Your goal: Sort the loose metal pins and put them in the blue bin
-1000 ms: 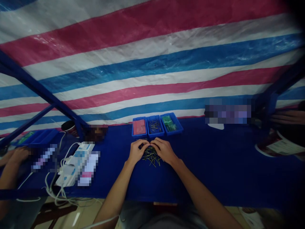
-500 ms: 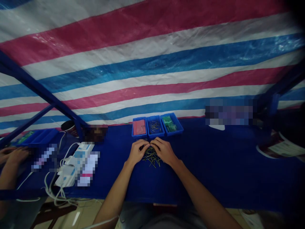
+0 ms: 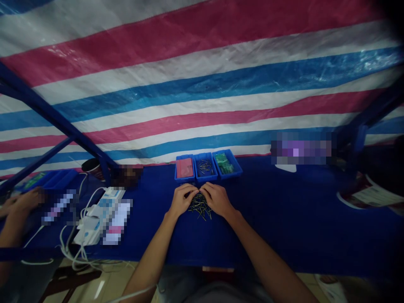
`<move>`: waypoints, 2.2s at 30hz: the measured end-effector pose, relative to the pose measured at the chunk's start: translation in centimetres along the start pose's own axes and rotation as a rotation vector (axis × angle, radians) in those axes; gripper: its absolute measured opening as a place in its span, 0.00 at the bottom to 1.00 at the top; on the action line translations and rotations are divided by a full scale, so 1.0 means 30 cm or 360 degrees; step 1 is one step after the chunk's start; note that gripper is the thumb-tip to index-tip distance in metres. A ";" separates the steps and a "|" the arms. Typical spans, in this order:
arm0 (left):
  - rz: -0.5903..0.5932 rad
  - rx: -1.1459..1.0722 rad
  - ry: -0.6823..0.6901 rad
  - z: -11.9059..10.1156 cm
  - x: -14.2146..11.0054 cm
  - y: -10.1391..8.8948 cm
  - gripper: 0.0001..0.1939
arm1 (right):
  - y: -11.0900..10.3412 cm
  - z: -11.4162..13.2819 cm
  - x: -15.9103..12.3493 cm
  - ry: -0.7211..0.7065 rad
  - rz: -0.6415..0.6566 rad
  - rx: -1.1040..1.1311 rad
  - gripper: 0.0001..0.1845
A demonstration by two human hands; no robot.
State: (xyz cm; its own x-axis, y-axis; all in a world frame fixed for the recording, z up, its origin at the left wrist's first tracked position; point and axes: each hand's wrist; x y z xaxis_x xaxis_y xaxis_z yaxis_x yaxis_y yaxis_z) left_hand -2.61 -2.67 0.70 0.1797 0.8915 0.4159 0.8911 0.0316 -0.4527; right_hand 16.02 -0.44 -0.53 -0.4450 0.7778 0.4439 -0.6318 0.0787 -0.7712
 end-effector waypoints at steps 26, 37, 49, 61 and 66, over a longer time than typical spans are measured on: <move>-0.0079 -0.0027 0.0027 0.021 -0.002 0.001 0.10 | -0.013 -0.004 0.006 -0.0005 0.0050 0.0118 0.14; -0.0128 0.0017 0.0006 0.018 -0.002 -0.002 0.11 | -0.024 -0.014 0.002 0.0065 0.0002 0.0255 0.11; -0.0098 0.0041 0.0000 0.015 0.002 -0.002 0.11 | -0.009 -0.017 0.003 -0.0019 0.0021 0.0241 0.12; -0.0076 0.0047 0.0036 0.013 -0.003 0.000 0.12 | -0.003 -0.019 -0.001 0.0034 0.0043 0.0216 0.13; -0.0136 0.0044 0.0095 -0.006 -0.002 0.001 0.12 | -0.014 -0.003 0.004 0.0097 0.0035 0.0346 0.18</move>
State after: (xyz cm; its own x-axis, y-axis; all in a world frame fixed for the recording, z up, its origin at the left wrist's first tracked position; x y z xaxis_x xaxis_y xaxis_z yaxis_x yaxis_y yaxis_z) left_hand -2.53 -2.81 0.79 0.1291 0.8565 0.4998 0.8926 0.1192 -0.4347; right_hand 16.29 -0.33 -0.18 -0.4249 0.8146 0.3948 -0.7473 -0.0695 -0.6608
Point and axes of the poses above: each hand's wrist, its own x-axis towards the middle knuckle, its own y-axis out of the palm, z = x × y, and after that the axes turned 7 degrees about -x, right-handed
